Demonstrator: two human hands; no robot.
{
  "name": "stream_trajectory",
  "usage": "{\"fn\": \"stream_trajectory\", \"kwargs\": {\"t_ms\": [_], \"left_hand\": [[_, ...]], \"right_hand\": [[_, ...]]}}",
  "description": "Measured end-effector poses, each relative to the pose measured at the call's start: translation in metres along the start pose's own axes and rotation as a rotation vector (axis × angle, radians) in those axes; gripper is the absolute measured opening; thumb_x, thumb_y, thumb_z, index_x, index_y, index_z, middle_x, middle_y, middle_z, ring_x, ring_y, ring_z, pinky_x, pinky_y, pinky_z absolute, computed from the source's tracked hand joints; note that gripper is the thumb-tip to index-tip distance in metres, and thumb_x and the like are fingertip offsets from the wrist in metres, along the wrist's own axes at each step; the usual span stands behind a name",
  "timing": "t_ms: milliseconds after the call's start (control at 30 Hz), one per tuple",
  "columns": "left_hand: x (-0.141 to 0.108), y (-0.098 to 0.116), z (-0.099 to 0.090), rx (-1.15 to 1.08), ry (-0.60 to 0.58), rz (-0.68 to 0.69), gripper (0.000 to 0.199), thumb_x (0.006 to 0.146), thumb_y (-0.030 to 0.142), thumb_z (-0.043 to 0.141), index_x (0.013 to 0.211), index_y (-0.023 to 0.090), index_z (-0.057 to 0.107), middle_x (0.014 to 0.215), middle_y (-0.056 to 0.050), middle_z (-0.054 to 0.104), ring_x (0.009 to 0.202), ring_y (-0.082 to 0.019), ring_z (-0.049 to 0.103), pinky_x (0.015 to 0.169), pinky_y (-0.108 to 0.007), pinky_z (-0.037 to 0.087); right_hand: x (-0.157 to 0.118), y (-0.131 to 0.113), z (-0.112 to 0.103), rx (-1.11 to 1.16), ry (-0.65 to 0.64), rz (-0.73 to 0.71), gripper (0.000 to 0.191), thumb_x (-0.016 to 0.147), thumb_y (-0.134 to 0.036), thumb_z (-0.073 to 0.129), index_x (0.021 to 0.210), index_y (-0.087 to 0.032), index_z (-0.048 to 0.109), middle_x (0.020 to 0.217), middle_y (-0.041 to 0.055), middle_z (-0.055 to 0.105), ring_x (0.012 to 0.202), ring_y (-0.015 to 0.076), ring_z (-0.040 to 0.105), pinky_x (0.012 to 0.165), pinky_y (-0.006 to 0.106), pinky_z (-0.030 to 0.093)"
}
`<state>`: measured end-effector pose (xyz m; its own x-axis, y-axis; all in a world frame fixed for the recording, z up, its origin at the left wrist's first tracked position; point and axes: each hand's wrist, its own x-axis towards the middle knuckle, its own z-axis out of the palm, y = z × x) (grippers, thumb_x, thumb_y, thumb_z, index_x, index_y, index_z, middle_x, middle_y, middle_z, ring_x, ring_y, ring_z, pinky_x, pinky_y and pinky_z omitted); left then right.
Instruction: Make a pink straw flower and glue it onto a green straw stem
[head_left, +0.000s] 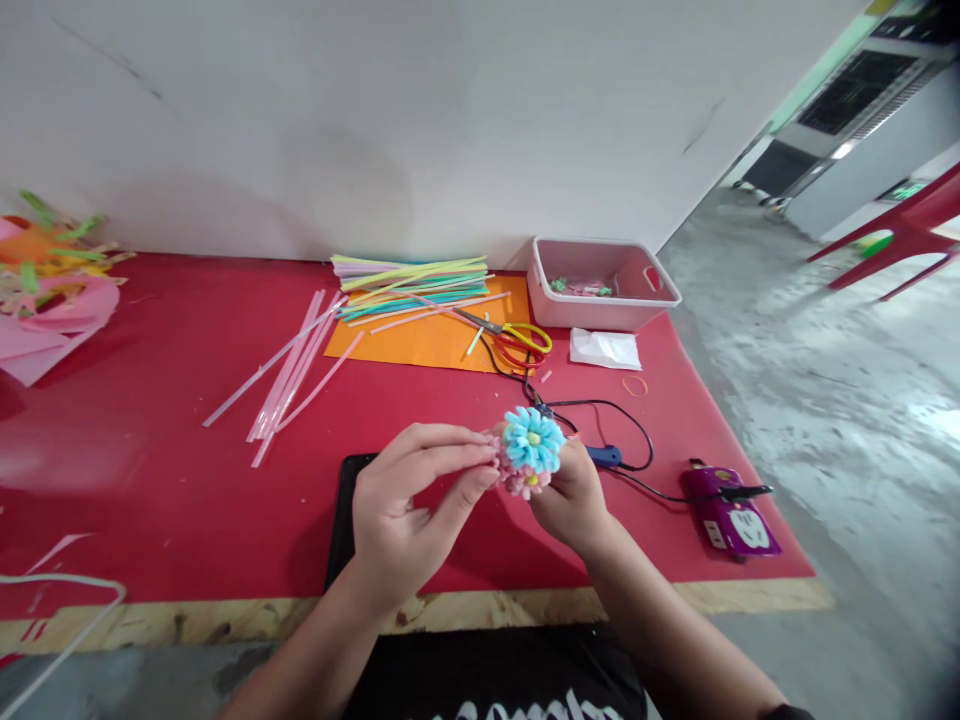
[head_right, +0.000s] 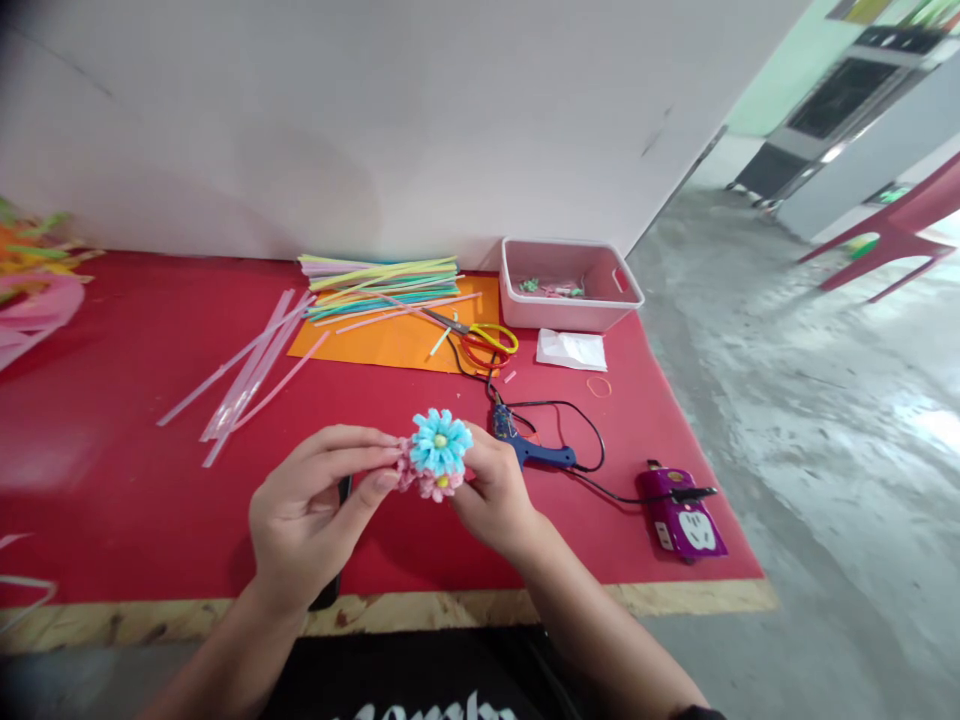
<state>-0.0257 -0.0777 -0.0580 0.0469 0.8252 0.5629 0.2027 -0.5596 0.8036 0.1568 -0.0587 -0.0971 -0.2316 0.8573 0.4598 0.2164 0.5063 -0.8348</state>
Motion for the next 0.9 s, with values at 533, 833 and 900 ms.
{"fn": "stream_trajectory", "kwargs": {"t_ms": [533, 833, 900], "left_hand": [[-0.004, -0.009, 0.006, -0.472, 0.07, -0.177, 0.031, 0.1, 0.03, 0.05, 0.127, 0.026, 0.064, 0.124, -0.006, 0.068, 0.117, -0.018, 0.061, 0.103, -0.03, 0.047], [-0.003, -0.003, 0.003, -0.351, -0.183, -0.112, 0.039, 0.095, 0.035, 0.059, 0.133, 0.025, 0.061, 0.143, -0.009, 0.058, 0.135, -0.028, 0.047, 0.111, -0.044, 0.041], [-0.003, -0.006, 0.003, -0.309, -0.167, -0.07, 0.037, 0.093, 0.03, 0.062, 0.13, 0.025, 0.064, 0.143, -0.009, 0.059, 0.134, -0.027, 0.048, 0.111, -0.044, 0.041]], "right_hand": [[-0.001, 0.002, 0.009, 0.335, -0.104, 0.198, 0.031, 0.087, -0.045, 0.065, 0.065, -0.022, 0.065, 0.06, 0.0015, 0.063, 0.059, 0.0167, 0.061, 0.065, 0.032, 0.053], [-0.007, 0.009, 0.015, 0.535, -0.14, 0.36, 0.034, 0.074, -0.057, 0.074, 0.079, -0.024, 0.07, 0.074, 0.0027, 0.071, 0.069, 0.0186, 0.067, 0.068, 0.033, 0.058], [-0.006, 0.007, 0.014, 0.546, -0.125, 0.379, 0.031, 0.074, -0.053, 0.076, 0.073, -0.023, 0.068, 0.068, 0.0012, 0.068, 0.064, 0.0161, 0.064, 0.065, 0.03, 0.057]]}}
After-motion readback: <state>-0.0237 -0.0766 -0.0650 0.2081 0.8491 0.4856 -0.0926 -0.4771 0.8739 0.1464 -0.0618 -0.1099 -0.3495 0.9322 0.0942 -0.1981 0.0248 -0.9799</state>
